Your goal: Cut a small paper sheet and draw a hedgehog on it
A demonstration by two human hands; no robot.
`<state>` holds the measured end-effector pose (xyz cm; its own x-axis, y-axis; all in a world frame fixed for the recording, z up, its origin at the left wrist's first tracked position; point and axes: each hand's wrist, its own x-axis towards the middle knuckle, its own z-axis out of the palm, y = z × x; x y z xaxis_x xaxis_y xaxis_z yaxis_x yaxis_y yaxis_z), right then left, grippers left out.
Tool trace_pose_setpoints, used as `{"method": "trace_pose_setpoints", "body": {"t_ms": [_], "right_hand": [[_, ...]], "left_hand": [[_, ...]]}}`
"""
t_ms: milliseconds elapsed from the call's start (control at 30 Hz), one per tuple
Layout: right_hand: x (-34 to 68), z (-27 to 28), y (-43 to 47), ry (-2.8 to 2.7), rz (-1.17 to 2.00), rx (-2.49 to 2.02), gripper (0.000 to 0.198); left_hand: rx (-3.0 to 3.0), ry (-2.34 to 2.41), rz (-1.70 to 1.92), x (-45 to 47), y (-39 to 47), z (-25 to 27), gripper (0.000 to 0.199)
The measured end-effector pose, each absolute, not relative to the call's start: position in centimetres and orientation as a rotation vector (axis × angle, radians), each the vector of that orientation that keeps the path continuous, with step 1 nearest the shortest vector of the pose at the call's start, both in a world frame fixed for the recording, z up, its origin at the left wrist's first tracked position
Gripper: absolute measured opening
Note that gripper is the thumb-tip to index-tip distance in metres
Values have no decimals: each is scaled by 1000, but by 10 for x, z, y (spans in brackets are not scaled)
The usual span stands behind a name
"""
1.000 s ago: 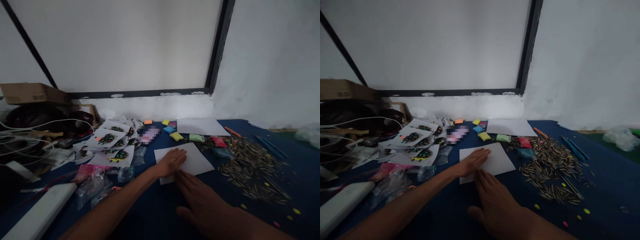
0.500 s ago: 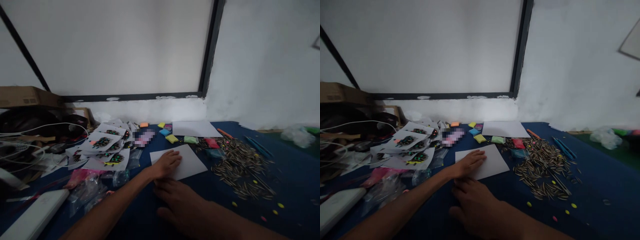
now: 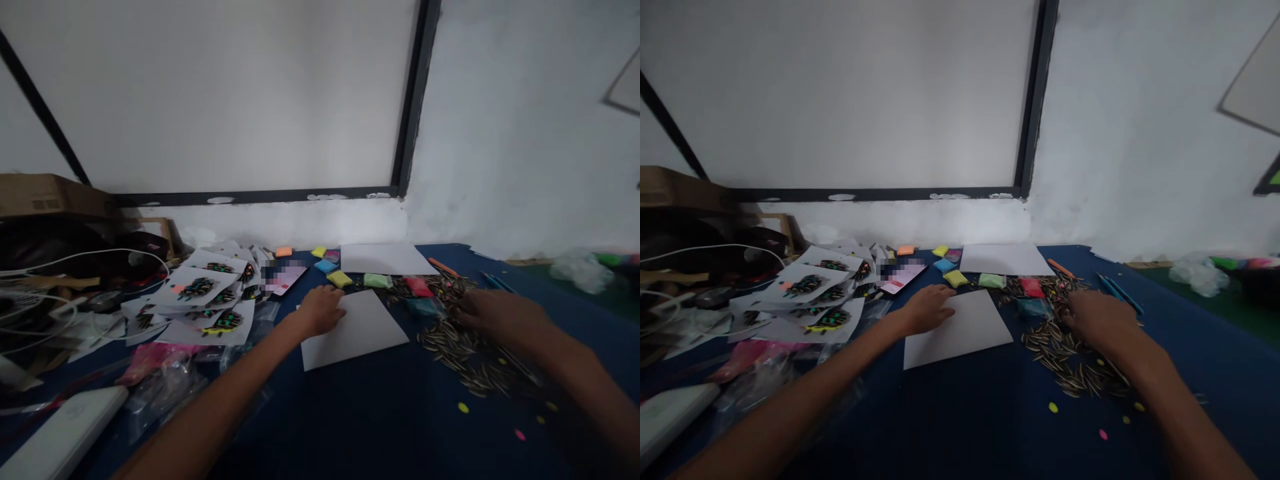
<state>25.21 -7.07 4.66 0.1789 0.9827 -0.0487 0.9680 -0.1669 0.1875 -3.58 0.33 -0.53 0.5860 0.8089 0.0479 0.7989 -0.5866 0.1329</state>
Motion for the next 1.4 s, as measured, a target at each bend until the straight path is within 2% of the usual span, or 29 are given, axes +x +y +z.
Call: {"method": "trace_pose_setpoints", "body": {"t_ms": [233,467,667,767,833,867,933,1033,1100,1200,1400], "right_hand": [[284,28,-81,1767,-31,2256,2],[295,20,-78,1833,-77,2280,12],[296,23,-73,2043,-116,2387,21],[266,29,-82,2320,-482,2258,31],[241,31,-92,2449,-1324,1990,27],[229,31,-96,2414,-1561,1888,25],[213,26,-100,2362,-1843,1780,23],[210,11,-91,2060,-2225,2017,18],[218,3,-78,1924,-2377,2330,12],[231,1,-62,1932,-2267,2653,7],[217,10,-60,2073,-2399,2435,9]], "left_hand": [[2568,1614,73,-36,11,-5,49],[2357,1619,59,-39,23,-2,43],[2268,1529,250,-44,26,-4,41],[2227,1418,344,-49,31,-6,34],[2224,1371,356,-53,36,-6,30],[2221,1346,354,-55,38,-5,29],[2196,1277,352,-60,41,-2,30],[2151,1227,310,-66,42,3,32],[2143,1218,277,-69,42,4,34],[2178,1181,280,-69,41,4,35],[2335,1137,308,-61,41,-3,34]]}}
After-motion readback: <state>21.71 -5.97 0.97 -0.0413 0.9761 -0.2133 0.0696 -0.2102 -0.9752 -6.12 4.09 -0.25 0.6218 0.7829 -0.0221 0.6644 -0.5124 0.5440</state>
